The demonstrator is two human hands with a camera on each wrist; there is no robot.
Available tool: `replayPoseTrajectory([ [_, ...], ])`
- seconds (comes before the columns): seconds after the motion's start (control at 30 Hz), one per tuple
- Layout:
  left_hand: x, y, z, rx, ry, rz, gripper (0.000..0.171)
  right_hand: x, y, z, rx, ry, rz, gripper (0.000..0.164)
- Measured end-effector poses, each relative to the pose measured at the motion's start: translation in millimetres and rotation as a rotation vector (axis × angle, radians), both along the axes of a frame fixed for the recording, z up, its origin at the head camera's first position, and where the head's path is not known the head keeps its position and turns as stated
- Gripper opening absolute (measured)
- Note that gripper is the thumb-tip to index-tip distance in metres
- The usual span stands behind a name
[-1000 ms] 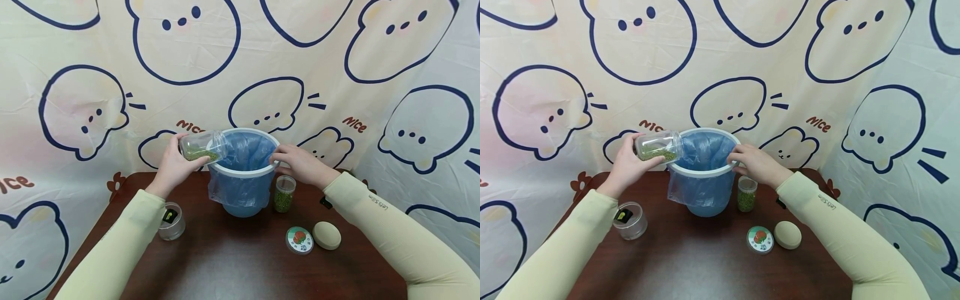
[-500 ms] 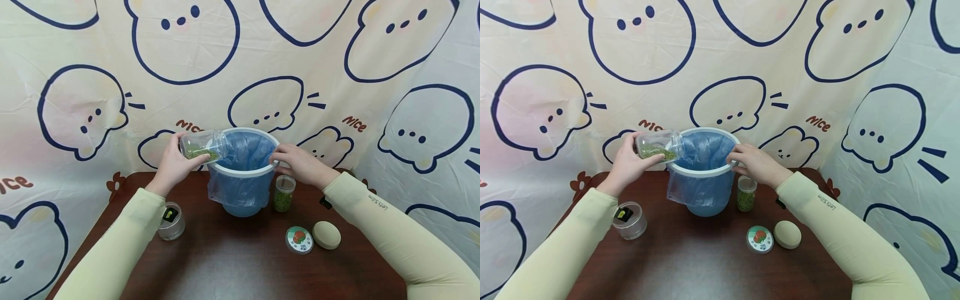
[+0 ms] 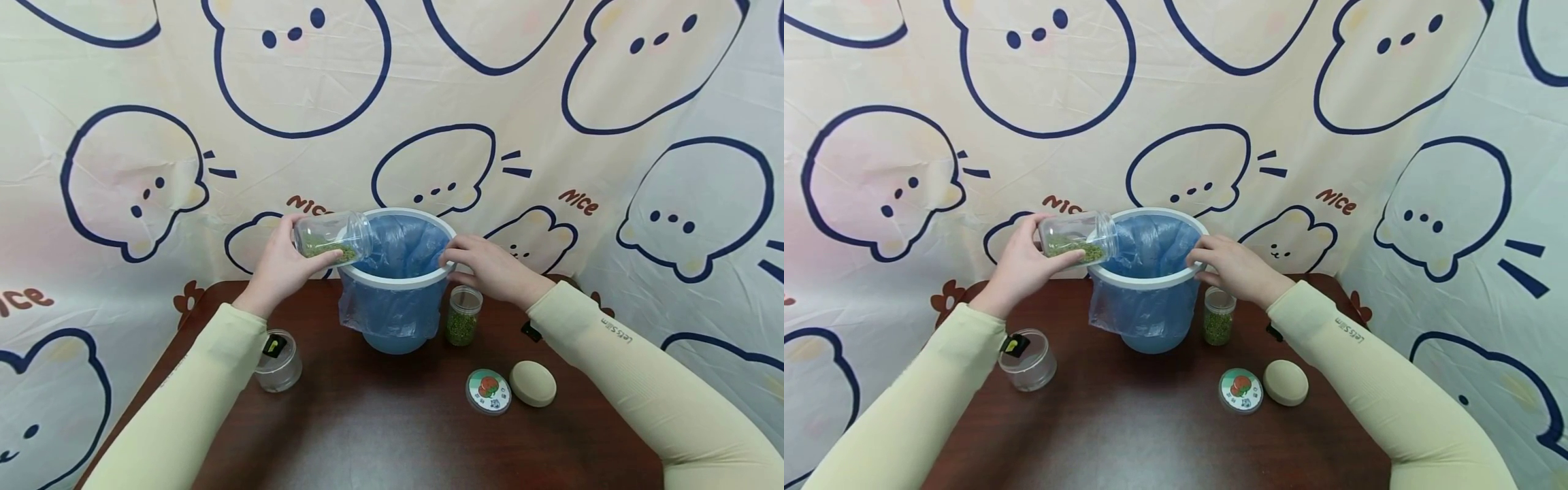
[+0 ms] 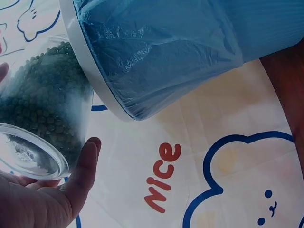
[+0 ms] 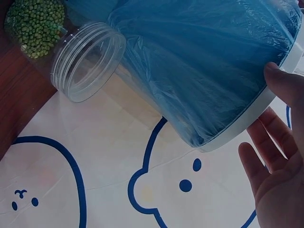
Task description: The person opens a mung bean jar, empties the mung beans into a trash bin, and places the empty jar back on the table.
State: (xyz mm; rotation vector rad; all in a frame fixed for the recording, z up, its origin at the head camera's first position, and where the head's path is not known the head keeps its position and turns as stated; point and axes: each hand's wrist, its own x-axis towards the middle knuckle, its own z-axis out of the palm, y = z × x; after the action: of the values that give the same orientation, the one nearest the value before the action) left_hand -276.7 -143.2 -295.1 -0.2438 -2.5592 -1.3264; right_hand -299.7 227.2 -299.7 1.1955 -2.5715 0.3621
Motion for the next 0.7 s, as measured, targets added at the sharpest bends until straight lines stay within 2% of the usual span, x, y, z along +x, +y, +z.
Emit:
replayPoseTrajectory([
  [0.27,1.0,0.3,3.1,-0.018,-0.014,-0.007,0.097,-1.1,1.0,-1.2,-0.004,0.006,0.005,0.026],
  [0.7,-1.3,1.5,3.2,-0.025,0.004,-0.024,0.093,0.3,0.8,-1.3,-0.007,-0.001,0.003,0.025],
])
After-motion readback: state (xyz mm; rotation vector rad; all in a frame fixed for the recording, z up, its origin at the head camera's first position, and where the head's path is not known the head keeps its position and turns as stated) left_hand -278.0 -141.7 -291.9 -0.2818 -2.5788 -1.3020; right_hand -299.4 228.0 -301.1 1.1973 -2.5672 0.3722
